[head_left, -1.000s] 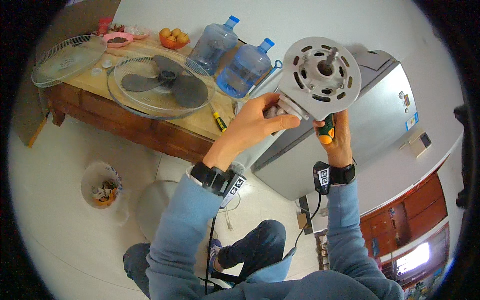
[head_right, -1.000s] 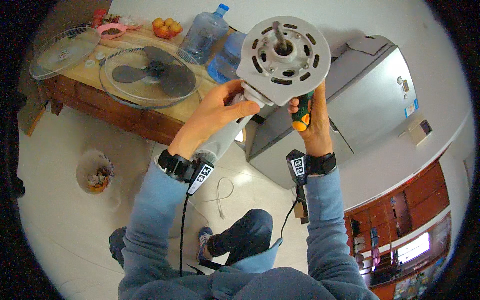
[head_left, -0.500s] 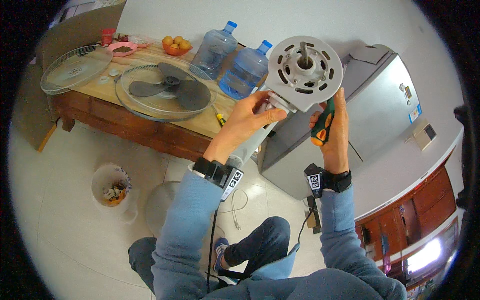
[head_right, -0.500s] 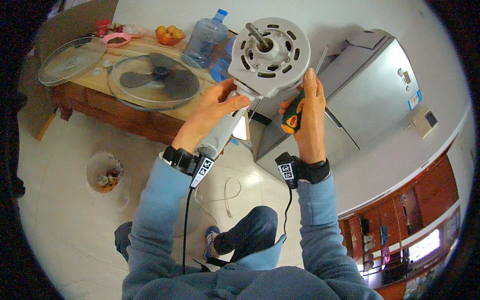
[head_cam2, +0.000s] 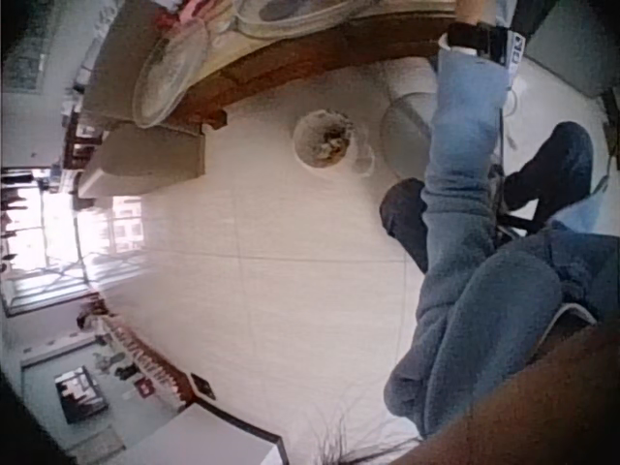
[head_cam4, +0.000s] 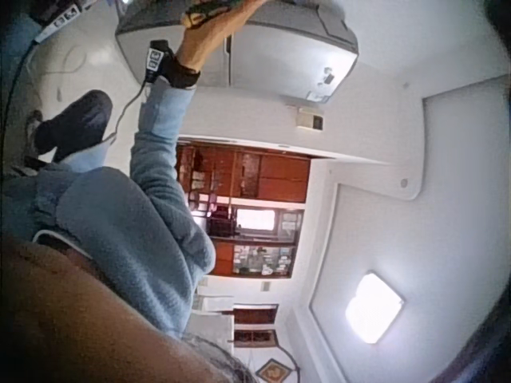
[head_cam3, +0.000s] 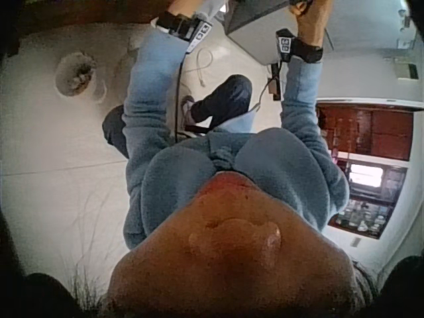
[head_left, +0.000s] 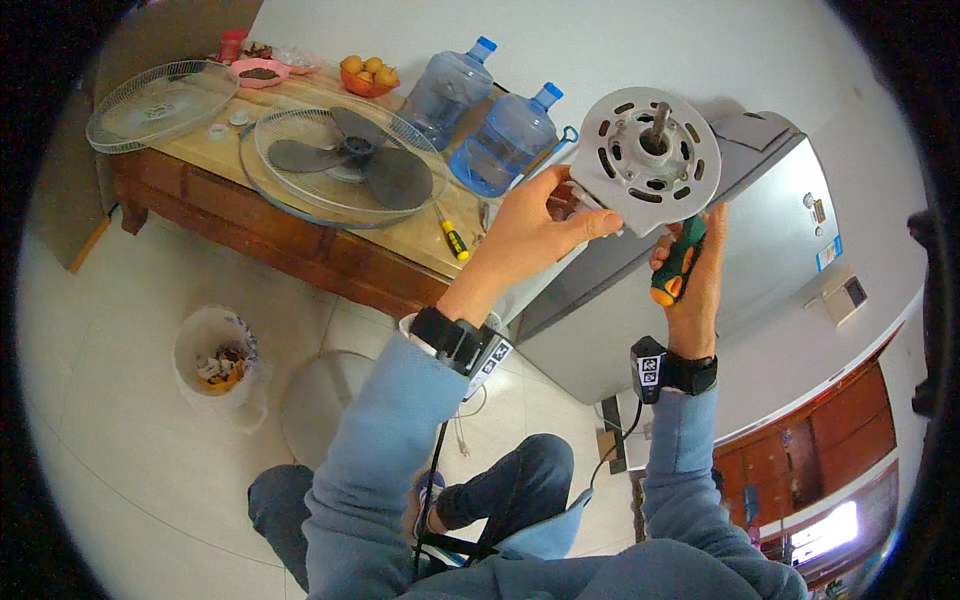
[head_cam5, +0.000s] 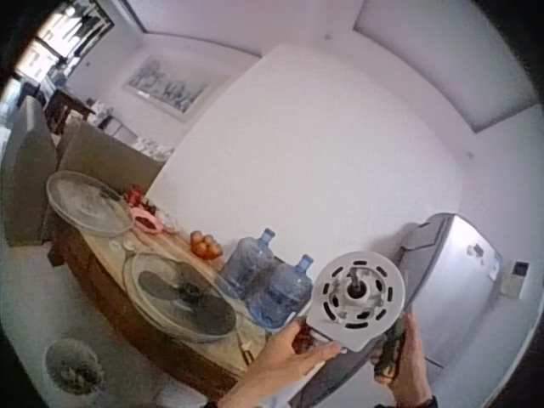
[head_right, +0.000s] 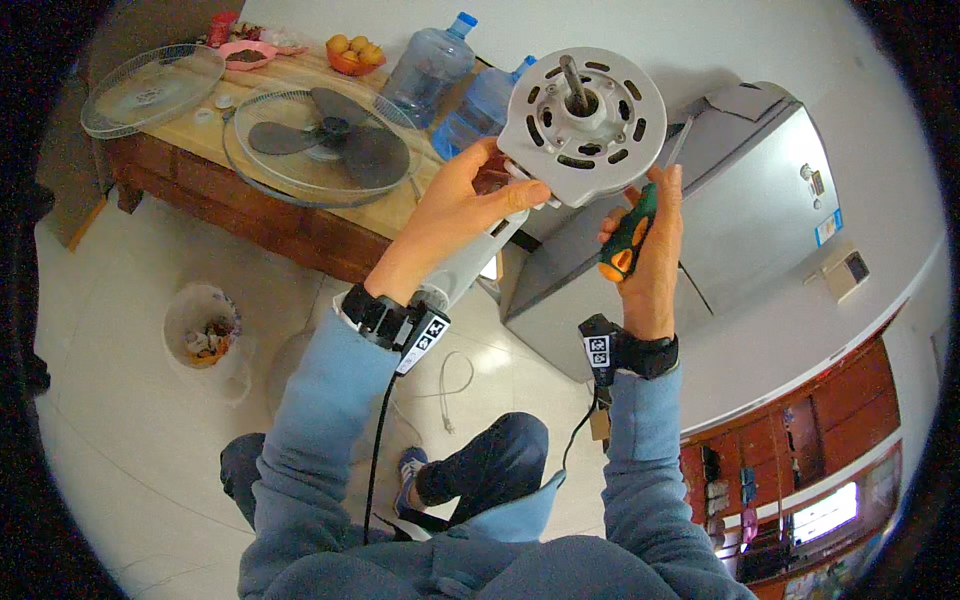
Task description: The person assembles a white pedestal fan by attaching the rear motor housing to the neck and securing it with a screwdriver. They repeatedly tighten and loosen the screw while rotating the fan to access different angles.
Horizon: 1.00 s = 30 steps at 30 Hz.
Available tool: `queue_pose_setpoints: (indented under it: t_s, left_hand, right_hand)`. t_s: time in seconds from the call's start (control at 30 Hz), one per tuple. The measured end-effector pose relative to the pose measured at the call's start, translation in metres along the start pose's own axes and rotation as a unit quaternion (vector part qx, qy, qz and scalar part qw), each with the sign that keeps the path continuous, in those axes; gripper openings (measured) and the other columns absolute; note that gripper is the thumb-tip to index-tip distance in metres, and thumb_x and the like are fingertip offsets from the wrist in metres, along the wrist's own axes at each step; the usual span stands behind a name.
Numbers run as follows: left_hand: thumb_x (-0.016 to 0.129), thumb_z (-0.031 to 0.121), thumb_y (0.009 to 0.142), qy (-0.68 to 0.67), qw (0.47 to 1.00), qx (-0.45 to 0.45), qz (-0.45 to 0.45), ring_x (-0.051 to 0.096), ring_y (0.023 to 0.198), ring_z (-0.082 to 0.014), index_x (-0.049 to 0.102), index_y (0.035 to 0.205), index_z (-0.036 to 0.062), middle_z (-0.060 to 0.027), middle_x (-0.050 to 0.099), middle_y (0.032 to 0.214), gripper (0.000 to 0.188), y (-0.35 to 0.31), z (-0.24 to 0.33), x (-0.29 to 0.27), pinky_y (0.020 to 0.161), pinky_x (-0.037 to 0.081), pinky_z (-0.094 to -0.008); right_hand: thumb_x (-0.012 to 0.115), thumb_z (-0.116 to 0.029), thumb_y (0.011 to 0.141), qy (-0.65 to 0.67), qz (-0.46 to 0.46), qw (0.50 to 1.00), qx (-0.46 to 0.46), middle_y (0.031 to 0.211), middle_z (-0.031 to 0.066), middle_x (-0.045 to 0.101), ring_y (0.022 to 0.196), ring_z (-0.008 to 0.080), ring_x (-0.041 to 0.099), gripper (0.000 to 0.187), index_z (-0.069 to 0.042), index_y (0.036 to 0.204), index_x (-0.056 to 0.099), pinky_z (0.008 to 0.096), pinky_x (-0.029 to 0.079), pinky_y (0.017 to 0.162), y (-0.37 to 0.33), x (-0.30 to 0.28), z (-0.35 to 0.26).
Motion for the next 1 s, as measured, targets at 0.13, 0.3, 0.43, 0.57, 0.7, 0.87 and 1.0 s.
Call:
queue_pose_setpoints:
  t_s: [0.13, 0.3, 0.43, 0.57, 0.7, 0.87, 1.0]
  left_hand:
    - [0.077, 0.025, 0.074, 0.008, 1.000, 0.002, 0.021, 0.058, 0.078, -0.0106, 0.057, 0.104, -0.0023, -0.0072, 0.063, 0.088, 0.045, 0.001, 0.002, 0.003, 0.070, 0.046, -0.0244]
    - [0.075, 0.021, 0.077, -0.031, 0.997, 0.029, 0.063, 0.058, 0.081, -0.0118, 0.054, 0.104, -0.0018, -0.0084, 0.063, 0.092, 0.041, 0.002, 0.011, -0.001, 0.072, 0.047, -0.0259]
    - [0.073, 0.021, 0.079, 0.027, 0.998, 0.011, 0.064, 0.056, 0.084, -0.0121, 0.054, 0.104, -0.0011, -0.0079, 0.061, 0.095, 0.038, 0.006, 0.012, 0.000, 0.074, 0.046, -0.0264]
    - [0.066, 0.017, 0.084, 0.115, 0.989, -0.014, 0.096, 0.054, 0.085, -0.0108, 0.054, 0.105, 0.0001, -0.0046, 0.059, 0.095, 0.028, 0.008, 0.006, 0.000, 0.077, 0.043, -0.0258]
    - [0.061, 0.014, 0.088, 0.004, 0.998, -0.017, 0.068, 0.051, 0.092, -0.0090, 0.048, 0.113, 0.0031, -0.0030, 0.058, 0.100, 0.030, 0.009, -0.001, 0.012, 0.084, 0.040, -0.0241]
    - [0.062, 0.018, 0.088, 0.035, 0.995, -0.033, 0.089, 0.052, 0.097, -0.0106, 0.046, 0.118, 0.0051, -0.0036, 0.056, 0.110, 0.036, 0.008, -0.005, 0.008, 0.087, 0.041, -0.0258]
    - [0.064, 0.022, 0.087, 0.011, 0.994, -0.038, 0.099, 0.053, 0.105, -0.0138, 0.043, 0.122, 0.0048, -0.0041, 0.055, 0.115, 0.044, 0.001, -0.009, 0.006, 0.092, 0.042, -0.0293]
  right_hand:
    - [0.053, -0.054, 0.088, -0.051, -0.028, 0.998, -0.018, 0.096, 0.0073, 0.047, 0.056, 0.0113, 0.057, 0.060, -0.005, 0.122, 0.047, 0.0236, 0.049, 0.045, 0.002, 0.003, 0.000]
    - [0.047, -0.045, 0.093, 0.106, 0.016, 0.994, 0.018, 0.118, 0.0152, 0.053, 0.053, 0.0142, 0.055, 0.047, -0.006, 0.118, 0.046, 0.0274, 0.049, 0.045, 0.005, -0.025, 0.030]
    - [0.046, -0.026, 0.089, 0.103, -0.005, 0.978, 0.184, 0.096, 0.0200, 0.064, 0.054, 0.0178, 0.056, 0.029, -0.004, 0.106, 0.048, 0.0301, 0.049, 0.047, -0.004, -0.050, 0.113]
    - [0.049, -0.011, 0.083, 0.058, -0.183, 0.905, 0.380, 0.088, 0.0229, 0.063, 0.054, 0.0153, 0.055, 0.020, 0.002, 0.099, 0.048, 0.0276, 0.049, 0.046, -0.035, -0.038, 0.225]
    - [0.053, -0.009, 0.078, 0.017, -0.182, 0.913, 0.366, 0.084, 0.0175, 0.064, 0.056, 0.0181, 0.057, 0.030, 0.004, 0.105, 0.051, 0.0290, 0.047, 0.047, -0.031, -0.023, 0.296]
    - [0.059, -0.022, 0.078, -0.196, -0.139, 0.938, 0.251, 0.084, 0.0179, 0.063, 0.064, 0.0257, 0.060, 0.047, 0.004, 0.117, 0.050, 0.0335, 0.050, 0.059, 0.016, 0.002, 0.352]
    - [0.057, -0.022, 0.075, -0.273, -0.109, 0.950, 0.105, 0.098, 0.0236, 0.063, 0.095, 0.0397, 0.060, 0.045, -0.001, 0.115, 0.053, 0.0444, 0.048, 0.082, 0.063, 0.021, 0.376]
Point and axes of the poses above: each hand's wrist, its own y-axis towards the middle knuckle, its own x-axis out of the palm, z = x × y, the point moved 9 cm from there along y, towards the middle knuckle
